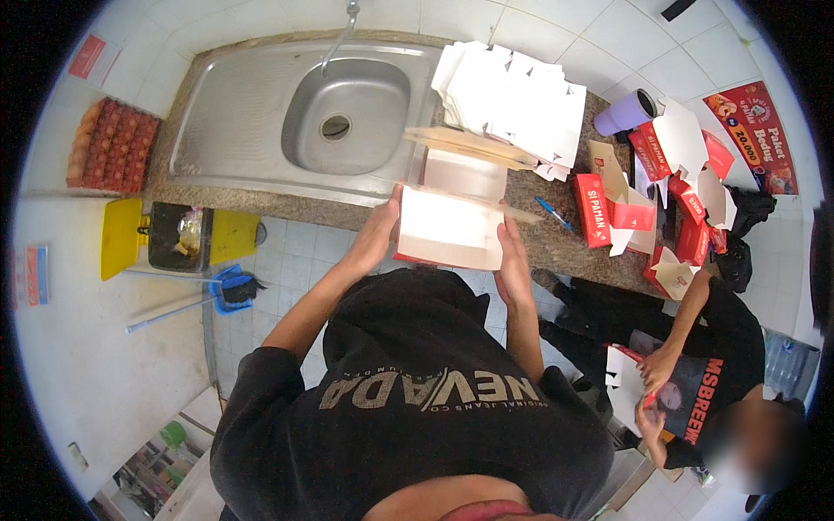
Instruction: The person mops the tiled floor with a mop and bucket, then moves to a counter to fold and assemble red-and-white food boxes. They repeatedly fold the flaps and stack the assembled boxes on the counter.
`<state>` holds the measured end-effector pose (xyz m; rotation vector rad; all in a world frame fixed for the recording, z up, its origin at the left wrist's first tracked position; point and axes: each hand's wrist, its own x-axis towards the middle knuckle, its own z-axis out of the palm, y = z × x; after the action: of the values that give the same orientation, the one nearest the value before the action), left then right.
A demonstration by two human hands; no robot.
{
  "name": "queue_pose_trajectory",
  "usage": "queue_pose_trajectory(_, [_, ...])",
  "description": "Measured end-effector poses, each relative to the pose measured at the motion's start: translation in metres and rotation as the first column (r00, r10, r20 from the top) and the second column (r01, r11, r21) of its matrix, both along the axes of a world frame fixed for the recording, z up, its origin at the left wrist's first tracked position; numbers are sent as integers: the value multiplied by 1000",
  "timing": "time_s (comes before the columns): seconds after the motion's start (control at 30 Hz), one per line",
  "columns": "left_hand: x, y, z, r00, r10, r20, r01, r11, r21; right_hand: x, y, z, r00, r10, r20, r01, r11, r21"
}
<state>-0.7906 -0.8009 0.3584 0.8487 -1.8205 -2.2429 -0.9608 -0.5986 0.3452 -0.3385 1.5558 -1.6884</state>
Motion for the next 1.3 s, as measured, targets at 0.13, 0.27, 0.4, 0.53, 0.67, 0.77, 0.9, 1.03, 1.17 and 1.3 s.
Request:
queue_pose_trajectory(0.13, [-43,-12,-12,990,-93,108,107,985,-138,-43,-4,-48,999,-30,-25,33,990,136])
queue_pose_trajectory(0.27, [-91,-25,-1,995,-17,102,36,980,-195,-72,-46,-19,979,-202,-1,202,977,65])
queue_pose_trajectory(0.4, [-125,-52,-60,999,25,-34,-27,997,-69,-105,-69,-64,943,-252,-219,238,967,-89])
queue_pose_trajectory(0.53, [-130,-64,-79,998,18,-65,-19,1000,-20,-115,-67,-81,978,-183,-97,172,979,-113])
queue_pose_trajectory(0.67, [-130,-65,-62,999,-15,-34,17,997,71,-126,-60,-90,994,-110,-27,106,987,-121])
queue_pose_trajectory(0.77, [-129,-75,-65,997,-73,-20,75,991,110,-130,-64,-80,998,-57,-30,53,989,-136])
queue_pose_trajectory(0.9, [-130,-71,-49,990,-144,7,143,988,51,-136,-65,-70,998,-17,-63,9,991,-132])
queue_pose_trajectory(1.03, [-126,-72,-48,986,-166,15,165,986,23,-139,-64,-71,999,-20,30,25,989,-146])
queue_pose_trajectory(1.17, [-129,-74,-53,993,-116,-25,117,993,18,-140,-65,-68,1000,7,-10,-7,999,-49])
queue_pose_trajectory(1.3, [-132,-70,-54,995,-90,-33,80,967,-240,-157,-63,-72,964,207,-167,-188,975,120])
